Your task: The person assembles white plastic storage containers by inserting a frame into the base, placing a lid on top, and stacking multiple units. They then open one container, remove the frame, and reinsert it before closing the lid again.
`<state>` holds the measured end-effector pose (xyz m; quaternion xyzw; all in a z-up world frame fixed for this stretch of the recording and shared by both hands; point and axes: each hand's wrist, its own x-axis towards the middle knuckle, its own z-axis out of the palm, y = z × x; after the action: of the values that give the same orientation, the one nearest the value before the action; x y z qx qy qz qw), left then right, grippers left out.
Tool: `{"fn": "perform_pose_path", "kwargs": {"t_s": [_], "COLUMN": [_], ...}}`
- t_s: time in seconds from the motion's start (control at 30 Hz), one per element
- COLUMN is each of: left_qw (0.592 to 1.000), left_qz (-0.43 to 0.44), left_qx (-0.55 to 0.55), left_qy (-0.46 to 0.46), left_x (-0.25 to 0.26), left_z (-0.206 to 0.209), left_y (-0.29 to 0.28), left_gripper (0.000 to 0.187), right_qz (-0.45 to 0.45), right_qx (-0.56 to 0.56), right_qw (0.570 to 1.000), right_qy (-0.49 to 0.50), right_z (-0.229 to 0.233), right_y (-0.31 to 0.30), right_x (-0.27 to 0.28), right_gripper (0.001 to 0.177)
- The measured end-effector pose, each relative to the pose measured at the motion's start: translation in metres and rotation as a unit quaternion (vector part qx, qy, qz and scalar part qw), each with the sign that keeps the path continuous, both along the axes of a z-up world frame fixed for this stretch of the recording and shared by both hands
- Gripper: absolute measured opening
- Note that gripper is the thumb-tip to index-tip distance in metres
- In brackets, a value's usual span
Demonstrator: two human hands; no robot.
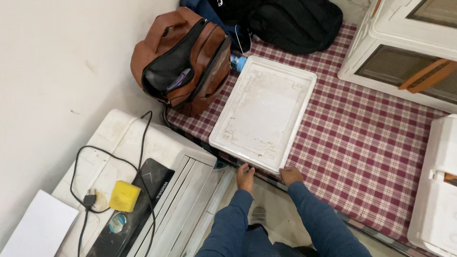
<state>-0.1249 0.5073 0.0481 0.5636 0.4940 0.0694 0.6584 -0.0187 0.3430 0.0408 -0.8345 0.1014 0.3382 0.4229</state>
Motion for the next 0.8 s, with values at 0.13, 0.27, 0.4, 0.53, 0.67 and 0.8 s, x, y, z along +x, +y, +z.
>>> {"fn": "perform_pose_path", "kwargs": {"t_s": [0.13,0.27,0.4,0.53,0.67,0.8], "left_qw": [0.997,0.995,0.993,0.978,0.971,0.967], "left_qz": [0.021,0.028,0.066,0.11,0.095,0.072], "left_qx": [-0.067,-0.089,-0.1,-0.174,-0.198,-0.205], "left_qy": [-0.02,-0.018,-0.015,-0.037,-0.097,-0.132], "left_x": [0.001,-0.004,-0.008,0.0,0.002,0.012], "left_z": [0.0,-0.002,-0.002,0.0,0.0,0.008], "left_y": [0.01,0.013,0.007,-0.001,-0.01,-0.027], "left_gripper": [0.056,0.064,0.076,0.078,0.07,0.066], "right_qz": [-0.035,-0.011,-0.167,-0.184,-0.172,-0.242], "right_qx": [-0.053,-0.1,0.157,0.262,0.233,0.17], "right_qw": [0.997,0.995,0.968,0.944,0.957,0.951], "right_qy": [-0.04,-0.008,0.097,0.082,0.018,-0.088], "right_z": [0.005,0.008,0.014,0.02,0.026,0.035], "right_y": [-0.002,-0.011,-0.021,-0.045,-0.081,-0.128], "right_x": [0.002,0.0,-0.005,-0.01,-0.019,-0.026], "right_gripper": [0.038,0.041,0.03,0.027,0.028,0.026]}}
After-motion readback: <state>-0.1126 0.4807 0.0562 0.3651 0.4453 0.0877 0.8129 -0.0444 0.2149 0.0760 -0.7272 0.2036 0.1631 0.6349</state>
